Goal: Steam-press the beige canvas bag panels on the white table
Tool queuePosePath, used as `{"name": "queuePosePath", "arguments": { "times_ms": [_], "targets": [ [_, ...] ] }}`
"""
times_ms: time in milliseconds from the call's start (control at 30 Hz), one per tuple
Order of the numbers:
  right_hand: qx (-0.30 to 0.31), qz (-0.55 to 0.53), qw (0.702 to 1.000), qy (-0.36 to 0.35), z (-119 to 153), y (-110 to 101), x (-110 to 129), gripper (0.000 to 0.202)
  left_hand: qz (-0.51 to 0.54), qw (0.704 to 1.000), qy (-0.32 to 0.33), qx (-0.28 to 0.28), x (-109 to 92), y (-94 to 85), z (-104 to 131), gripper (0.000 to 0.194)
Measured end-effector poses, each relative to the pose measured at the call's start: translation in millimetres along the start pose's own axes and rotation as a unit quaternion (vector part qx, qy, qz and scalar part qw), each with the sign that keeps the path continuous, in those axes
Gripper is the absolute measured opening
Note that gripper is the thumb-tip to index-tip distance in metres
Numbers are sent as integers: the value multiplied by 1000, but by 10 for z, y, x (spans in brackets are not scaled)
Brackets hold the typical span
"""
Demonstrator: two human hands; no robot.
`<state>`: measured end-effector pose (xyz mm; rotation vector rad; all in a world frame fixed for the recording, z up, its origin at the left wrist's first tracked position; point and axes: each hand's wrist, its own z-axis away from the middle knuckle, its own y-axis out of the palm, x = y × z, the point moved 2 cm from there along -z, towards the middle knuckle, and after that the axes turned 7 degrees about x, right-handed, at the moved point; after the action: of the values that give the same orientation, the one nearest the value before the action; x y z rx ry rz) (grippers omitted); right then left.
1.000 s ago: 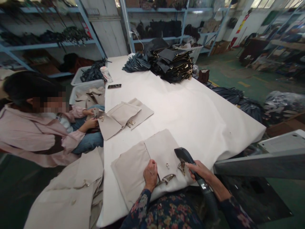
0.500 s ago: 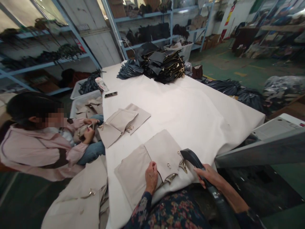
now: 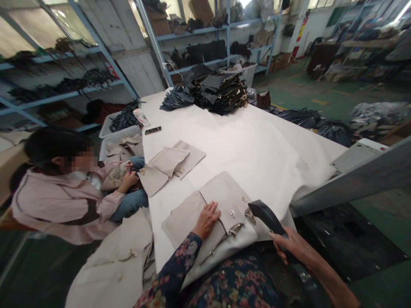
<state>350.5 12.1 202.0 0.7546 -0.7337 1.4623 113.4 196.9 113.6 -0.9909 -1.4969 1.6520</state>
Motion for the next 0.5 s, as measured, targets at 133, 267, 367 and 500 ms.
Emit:
{"name": "queuePosePath", "arguments": {
  "times_ms": [133, 267, 367, 500],
  "targets": [
    [-13, -5, 1000, -15, 125, 92, -74, 41, 3, 998, 64, 26, 99, -47, -77, 16],
    [-21, -11, 1000, -19, 268, 189, -93, 41, 23, 995, 92, 37, 122, -205, -128, 17],
    [-32, -1, 999, -10, 357, 225, -119, 44, 45, 996, 69, 20, 209, -491, -147, 23],
    [-37, 13, 999, -14, 431, 213, -116, 47, 82, 996, 4, -24, 406, -1048, -132, 24]
  ]
}}
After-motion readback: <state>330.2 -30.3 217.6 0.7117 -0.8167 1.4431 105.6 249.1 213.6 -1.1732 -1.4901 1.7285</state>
